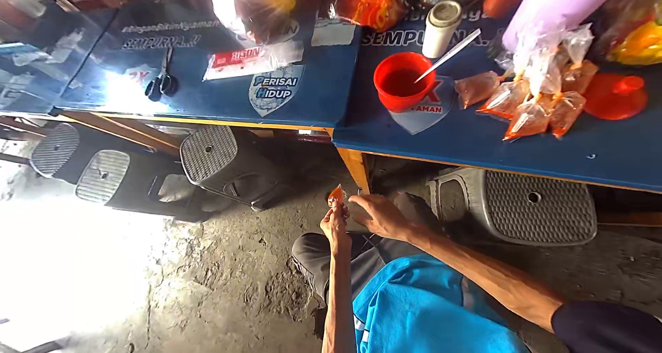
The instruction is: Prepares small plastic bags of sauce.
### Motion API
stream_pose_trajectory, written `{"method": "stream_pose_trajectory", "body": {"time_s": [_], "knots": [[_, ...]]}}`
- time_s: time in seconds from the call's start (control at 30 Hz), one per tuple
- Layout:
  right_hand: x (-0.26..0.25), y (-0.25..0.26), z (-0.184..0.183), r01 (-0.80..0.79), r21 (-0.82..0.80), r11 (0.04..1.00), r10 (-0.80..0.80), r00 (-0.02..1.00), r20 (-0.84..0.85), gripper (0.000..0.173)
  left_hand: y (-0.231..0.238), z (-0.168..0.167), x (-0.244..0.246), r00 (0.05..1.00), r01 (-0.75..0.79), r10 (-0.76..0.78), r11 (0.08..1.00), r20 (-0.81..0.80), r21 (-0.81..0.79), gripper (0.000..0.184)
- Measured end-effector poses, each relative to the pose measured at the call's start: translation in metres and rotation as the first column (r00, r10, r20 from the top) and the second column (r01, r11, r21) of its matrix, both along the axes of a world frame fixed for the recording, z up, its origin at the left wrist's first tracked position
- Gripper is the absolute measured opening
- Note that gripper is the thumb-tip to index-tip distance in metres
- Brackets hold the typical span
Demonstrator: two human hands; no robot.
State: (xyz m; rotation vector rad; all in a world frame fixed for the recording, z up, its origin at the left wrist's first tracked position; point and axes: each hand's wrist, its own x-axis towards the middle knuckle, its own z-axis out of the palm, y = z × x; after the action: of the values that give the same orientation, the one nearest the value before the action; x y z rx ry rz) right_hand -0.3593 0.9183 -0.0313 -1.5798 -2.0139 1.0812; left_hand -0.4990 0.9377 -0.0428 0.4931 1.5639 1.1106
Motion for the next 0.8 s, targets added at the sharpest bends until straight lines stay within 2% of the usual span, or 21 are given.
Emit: {"method": "stream_pose_trajectory", "body": {"time_s": [0.07, 0.2, 0.27, 0.37, 0.43, 0.47, 0.5, 0.57, 0.67, 0.77, 0.8], "knots": [[-0.006, -0.001, -0.007, -0.059, -0.041, 0.997, 0.061, 0.997, 0.043, 0.037, 0.001, 0.004, -0.001, 1.0, 0.018, -0.018, 1.0, 0.007, -0.017, 0.032], [-0.011, -0.017, -0.006, -0.039, -0.237, 0.971, 0.029, 0.999, -0.045, 0.041, 0.001, 0.004, -0.004, 0.997, 0.065, -0.06, 0.994, 0.054, -0.09, 0.031], [-0.008, -0.021, -0.008, 0.005, -0.311, 0.95, -0.064, 0.982, -0.18, 0.042, -0.001, 0.004, -0.003, 0.994, 0.095, -0.086, 0.986, 0.072, -0.136, 0.031], [-0.003, -0.023, -0.009, 0.081, -0.451, 0.889, -0.286, 0.867, -0.408, 0.038, -0.003, 0.006, 0.0, 0.992, 0.122, -0.114, 0.982, 0.062, -0.147, 0.03], [0.003, -0.021, -0.007, 0.086, -0.585, 0.806, -0.422, 0.777, -0.467, 0.035, -0.005, 0.008, 0.001, 0.989, 0.145, -0.145, 0.983, 0.005, -0.109, 0.031], [0.007, -0.018, -0.008, 0.09, -0.599, 0.795, -0.44, 0.765, -0.469, 0.034, -0.007, 0.008, 0.001, 0.984, 0.169, -0.173, 0.982, -0.051, -0.079, 0.033], [0.01, -0.015, -0.01, 0.116, -0.565, 0.817, -0.427, 0.78, -0.457, 0.032, -0.008, 0.009, 0.0, 0.97, 0.207, -0.211, 0.977, -0.117, -0.05, 0.033], [0.017, -0.009, -0.019, 0.188, -0.398, 0.898, -0.345, 0.862, -0.371, 0.03, -0.011, 0.01, -0.005, 0.917, 0.326, -0.318, 0.945, -0.24, -0.009, 0.031], [0.019, -0.005, -0.019, 0.221, -0.177, 0.959, -0.256, 0.943, -0.21, 0.03, -0.014, 0.01, -0.013, 0.801, 0.486, -0.46, 0.873, -0.384, -0.031, 0.026], [0.014, -0.017, -0.016, 0.096, -0.005, 0.995, -0.096, 0.99, -0.108, 0.032, -0.009, 0.016, -0.02, 0.779, 0.491, -0.476, 0.868, -0.408, -0.075, 0.025], [0.012, -0.023, -0.016, 0.042, 0.002, 0.999, -0.041, 0.993, -0.106, 0.032, -0.006, 0.017, -0.022, 0.788, 0.477, -0.464, 0.876, -0.405, -0.075, 0.025]]}}
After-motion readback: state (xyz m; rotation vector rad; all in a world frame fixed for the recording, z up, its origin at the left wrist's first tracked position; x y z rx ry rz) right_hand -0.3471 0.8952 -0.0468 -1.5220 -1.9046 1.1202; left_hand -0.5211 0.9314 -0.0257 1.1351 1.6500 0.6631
